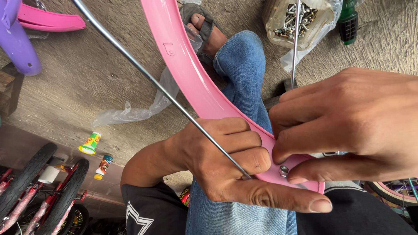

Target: The person assembles a pink bicycle mudguard by inserting metal bolts and tightening them with a screwdriver. The person holds the mudguard on their lap, picks bolts from a container, and uses a screwdriver to secure them into place.

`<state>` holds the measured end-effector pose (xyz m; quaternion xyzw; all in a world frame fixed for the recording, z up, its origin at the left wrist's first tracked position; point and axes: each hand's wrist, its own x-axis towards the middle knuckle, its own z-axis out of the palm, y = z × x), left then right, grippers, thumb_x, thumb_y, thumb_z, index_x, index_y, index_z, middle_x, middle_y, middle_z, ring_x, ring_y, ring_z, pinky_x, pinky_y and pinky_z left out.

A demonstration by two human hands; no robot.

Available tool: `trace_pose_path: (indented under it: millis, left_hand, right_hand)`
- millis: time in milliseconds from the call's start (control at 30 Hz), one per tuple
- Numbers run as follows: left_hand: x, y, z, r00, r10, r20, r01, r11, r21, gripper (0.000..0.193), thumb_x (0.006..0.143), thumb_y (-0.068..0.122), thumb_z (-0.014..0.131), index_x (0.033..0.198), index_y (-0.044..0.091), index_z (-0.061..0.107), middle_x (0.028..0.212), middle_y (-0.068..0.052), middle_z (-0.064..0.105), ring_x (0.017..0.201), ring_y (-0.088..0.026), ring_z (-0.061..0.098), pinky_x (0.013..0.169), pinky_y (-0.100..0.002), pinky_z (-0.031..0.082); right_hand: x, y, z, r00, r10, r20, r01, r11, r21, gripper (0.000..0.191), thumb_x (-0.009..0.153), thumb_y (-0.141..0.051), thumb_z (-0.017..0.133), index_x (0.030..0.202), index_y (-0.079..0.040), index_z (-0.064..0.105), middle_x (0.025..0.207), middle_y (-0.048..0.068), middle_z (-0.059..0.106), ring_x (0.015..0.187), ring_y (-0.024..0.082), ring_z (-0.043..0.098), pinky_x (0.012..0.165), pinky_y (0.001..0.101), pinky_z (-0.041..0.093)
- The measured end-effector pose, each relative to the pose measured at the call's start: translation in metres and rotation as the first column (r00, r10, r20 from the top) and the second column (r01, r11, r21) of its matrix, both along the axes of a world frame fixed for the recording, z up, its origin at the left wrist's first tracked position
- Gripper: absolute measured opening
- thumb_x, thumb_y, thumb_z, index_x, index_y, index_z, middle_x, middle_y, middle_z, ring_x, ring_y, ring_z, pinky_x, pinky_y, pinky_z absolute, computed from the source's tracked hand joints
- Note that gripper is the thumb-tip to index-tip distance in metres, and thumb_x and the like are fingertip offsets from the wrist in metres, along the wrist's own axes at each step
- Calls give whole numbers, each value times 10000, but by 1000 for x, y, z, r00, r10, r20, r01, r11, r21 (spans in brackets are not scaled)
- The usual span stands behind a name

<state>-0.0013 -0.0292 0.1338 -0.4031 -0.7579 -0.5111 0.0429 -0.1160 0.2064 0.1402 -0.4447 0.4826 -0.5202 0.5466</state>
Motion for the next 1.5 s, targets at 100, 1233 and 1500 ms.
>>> trace_pose_path:
  millis: [100, 1233, 1500]
  left_hand:
    - [1, 2, -2, 1000, 11, 6, -11, 1000, 27, 523, 1051, 139, 694, 1532, 287, 552, 954, 71, 403, 847, -94, 504, 754, -297, 532]
    - [2, 6, -1, 997, 66, -29, -66, 998, -4, 510, 1031, 140, 716, 1510, 250, 581, 943, 68, 441, 825, -91, 582, 745, -273, 500]
    - [1, 1, 3, 1000, 24, -8, -24, 999, -47, 549, 1010, 96, 746, 1494, 325, 625, 877, 85, 414, 754, -59, 530, 676, -272, 468]
  right_hand:
    - [1, -3, 1, 1000, -1, 8, 1, 1000, 0, 166, 907, -290, 780, 983, -152, 728, 936, -3, 669, 851, 190, 710, 621, 370, 539]
    - [4, 3, -3, 997, 81, -19, -78, 990, 114, 235, 866, -326, 771, 1085, -241, 766, 958, -85, 681, 883, 132, 711, 606, 330, 545]
    - [-2, -2, -5, 995, 34, 96, -38, 999, 35, 253, 882, -234, 761, 1125, -165, 762, 973, -32, 686, 887, 150, 718, 639, 328, 543]
